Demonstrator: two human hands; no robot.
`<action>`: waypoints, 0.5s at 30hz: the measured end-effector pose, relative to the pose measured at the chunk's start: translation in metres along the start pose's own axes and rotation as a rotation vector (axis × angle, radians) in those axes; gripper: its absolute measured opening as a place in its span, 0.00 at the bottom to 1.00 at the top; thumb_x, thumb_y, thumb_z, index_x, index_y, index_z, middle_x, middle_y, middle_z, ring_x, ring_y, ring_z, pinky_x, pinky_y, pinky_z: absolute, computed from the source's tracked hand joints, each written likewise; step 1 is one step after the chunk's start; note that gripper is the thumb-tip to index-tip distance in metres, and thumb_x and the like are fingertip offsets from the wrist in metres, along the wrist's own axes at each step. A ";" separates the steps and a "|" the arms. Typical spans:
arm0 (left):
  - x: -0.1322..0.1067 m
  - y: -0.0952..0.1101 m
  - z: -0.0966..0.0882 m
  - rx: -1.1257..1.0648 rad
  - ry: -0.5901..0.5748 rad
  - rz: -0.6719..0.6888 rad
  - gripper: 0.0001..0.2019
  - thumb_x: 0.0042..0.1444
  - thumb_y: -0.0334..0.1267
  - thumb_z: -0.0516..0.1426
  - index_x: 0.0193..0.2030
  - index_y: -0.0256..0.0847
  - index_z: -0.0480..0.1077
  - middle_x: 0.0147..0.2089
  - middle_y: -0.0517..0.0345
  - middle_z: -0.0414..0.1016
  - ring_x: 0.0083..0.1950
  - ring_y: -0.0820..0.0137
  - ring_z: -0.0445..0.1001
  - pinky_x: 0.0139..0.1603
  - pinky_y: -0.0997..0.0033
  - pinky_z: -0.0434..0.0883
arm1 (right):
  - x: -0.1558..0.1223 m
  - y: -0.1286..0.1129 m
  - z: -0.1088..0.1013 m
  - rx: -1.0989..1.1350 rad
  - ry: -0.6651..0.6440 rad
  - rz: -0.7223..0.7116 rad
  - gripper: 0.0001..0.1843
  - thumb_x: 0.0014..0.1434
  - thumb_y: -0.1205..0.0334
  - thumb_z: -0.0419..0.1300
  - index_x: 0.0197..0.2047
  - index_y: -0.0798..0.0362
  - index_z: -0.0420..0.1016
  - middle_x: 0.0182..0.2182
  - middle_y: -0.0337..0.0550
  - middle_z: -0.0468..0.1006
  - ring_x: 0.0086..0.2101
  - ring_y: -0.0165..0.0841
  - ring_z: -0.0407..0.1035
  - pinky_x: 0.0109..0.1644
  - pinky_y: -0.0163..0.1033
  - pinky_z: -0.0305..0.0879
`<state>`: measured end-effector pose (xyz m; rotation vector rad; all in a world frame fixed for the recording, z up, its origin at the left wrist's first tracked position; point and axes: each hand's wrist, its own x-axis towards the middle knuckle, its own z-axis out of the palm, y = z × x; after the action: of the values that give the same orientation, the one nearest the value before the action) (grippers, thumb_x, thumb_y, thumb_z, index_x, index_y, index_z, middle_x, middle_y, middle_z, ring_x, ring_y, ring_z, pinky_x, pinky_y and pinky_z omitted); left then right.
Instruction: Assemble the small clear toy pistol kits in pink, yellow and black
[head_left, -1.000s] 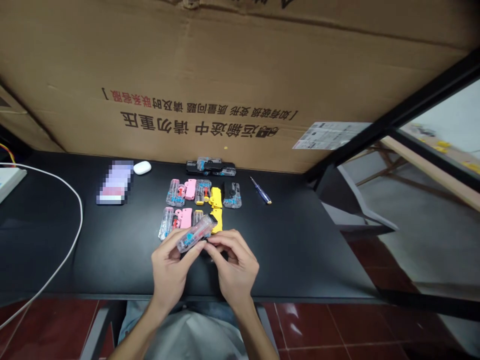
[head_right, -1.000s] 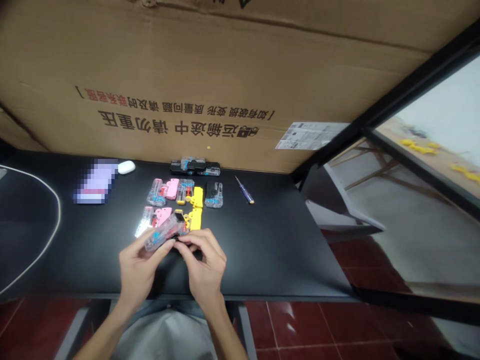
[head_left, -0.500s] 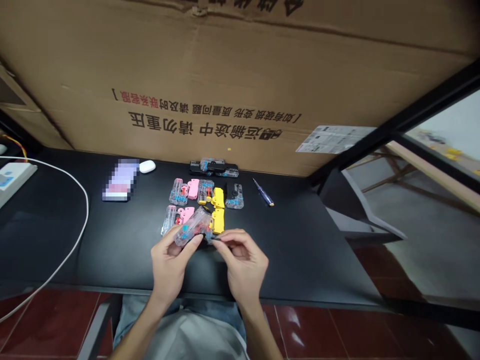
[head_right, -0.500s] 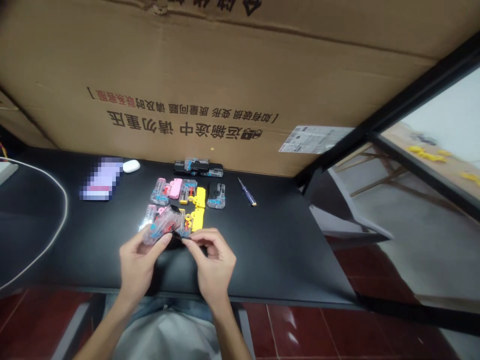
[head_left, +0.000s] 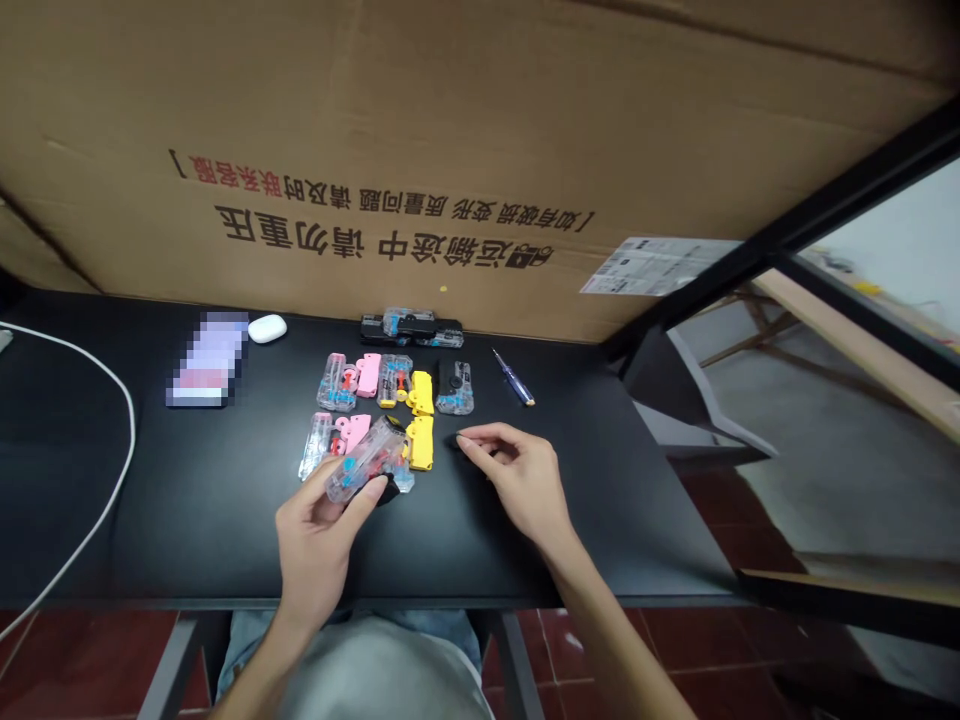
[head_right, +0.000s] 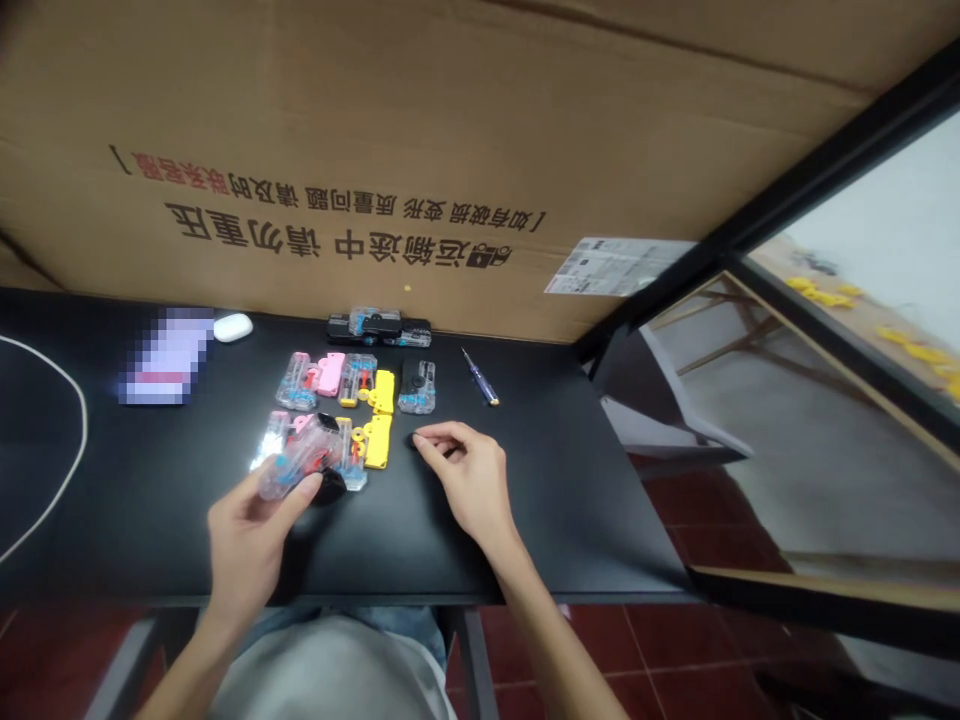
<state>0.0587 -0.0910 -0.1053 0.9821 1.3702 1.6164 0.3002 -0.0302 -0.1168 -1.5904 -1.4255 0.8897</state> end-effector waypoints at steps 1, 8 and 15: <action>0.000 0.000 0.000 0.004 0.004 0.000 0.10 0.56 0.41 0.78 0.44 0.41 0.92 0.44 0.52 0.94 0.45 0.61 0.92 0.52 0.70 0.88 | 0.002 0.000 -0.001 -0.007 -0.031 0.014 0.17 0.61 0.45 0.77 0.40 0.51 0.95 0.32 0.48 0.90 0.32 0.39 0.78 0.38 0.41 0.72; 0.001 0.001 0.001 0.019 0.002 0.013 0.10 0.55 0.42 0.78 0.40 0.39 0.91 0.41 0.51 0.93 0.43 0.59 0.92 0.49 0.68 0.89 | 0.008 0.007 -0.003 -0.018 -0.121 0.079 0.22 0.58 0.42 0.77 0.42 0.53 0.96 0.32 0.51 0.91 0.31 0.38 0.78 0.35 0.40 0.68; 0.000 0.004 0.001 0.030 -0.033 0.058 0.10 0.58 0.42 0.76 0.43 0.39 0.92 0.42 0.50 0.93 0.46 0.57 0.92 0.52 0.67 0.88 | 0.010 0.008 -0.001 -0.020 -0.092 0.082 0.25 0.58 0.39 0.76 0.43 0.54 0.96 0.31 0.51 0.91 0.29 0.38 0.77 0.30 0.39 0.67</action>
<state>0.0596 -0.0909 -0.1014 1.0707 1.3584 1.6190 0.3059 -0.0210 -0.1237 -1.6514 -1.4453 1.0113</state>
